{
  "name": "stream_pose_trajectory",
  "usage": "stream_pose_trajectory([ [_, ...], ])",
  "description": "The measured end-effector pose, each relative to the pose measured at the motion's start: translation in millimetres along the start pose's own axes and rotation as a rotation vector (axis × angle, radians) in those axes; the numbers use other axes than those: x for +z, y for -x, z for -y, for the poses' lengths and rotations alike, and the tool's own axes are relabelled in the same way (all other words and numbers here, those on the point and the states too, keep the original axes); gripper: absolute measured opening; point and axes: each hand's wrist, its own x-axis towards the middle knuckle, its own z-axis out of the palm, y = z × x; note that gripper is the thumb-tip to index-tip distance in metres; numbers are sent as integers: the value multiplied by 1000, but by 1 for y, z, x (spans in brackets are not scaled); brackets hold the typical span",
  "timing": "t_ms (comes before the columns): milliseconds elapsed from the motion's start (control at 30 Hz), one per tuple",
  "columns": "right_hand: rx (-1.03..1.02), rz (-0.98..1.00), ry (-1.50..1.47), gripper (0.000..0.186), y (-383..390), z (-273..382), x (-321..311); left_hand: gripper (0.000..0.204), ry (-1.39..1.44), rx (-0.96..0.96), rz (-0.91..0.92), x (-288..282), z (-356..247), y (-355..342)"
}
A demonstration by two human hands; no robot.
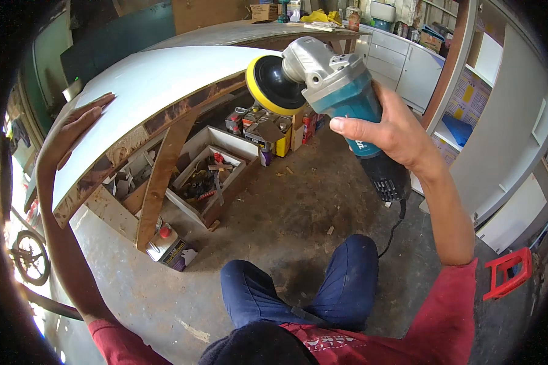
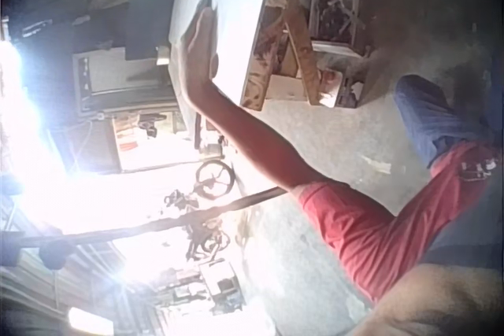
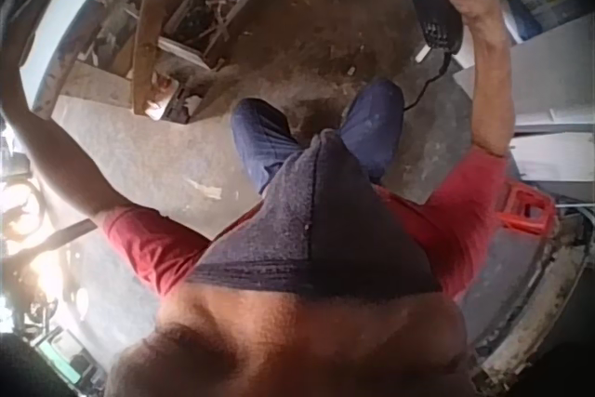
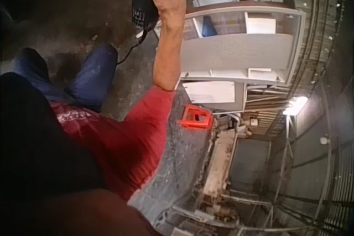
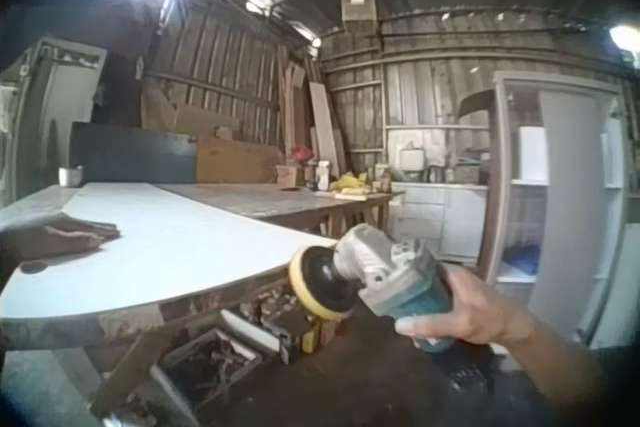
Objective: The person sands the edges of a wooden board using a sanding block, turns the board around, and sands the edges with a rotary power sander.
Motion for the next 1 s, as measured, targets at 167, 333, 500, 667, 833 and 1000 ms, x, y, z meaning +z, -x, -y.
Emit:
stream_pose_trajectory([
  [167,28,5,-24,67,-4,4,-7,55,69,-3,12,1,3,-3],
  [333,73,-7,-32,73,-8,-2,-9,53,58,1,28,1,-6,-1],
  [500,-27,52,7,70,-4,11,2,52,7,20,-5,2,-3,2],
  [667,-43,41,12,68,-3,14,0,52,26,2,-17,2,-1,2],
  [833,117,-37,-29,70,-7,-8,-14,54,55,36,16,1,-1,-4],
  [1000,88,-8,-21,67,-3,0,-10,54,-36,50,-17,1,0,-3],
])
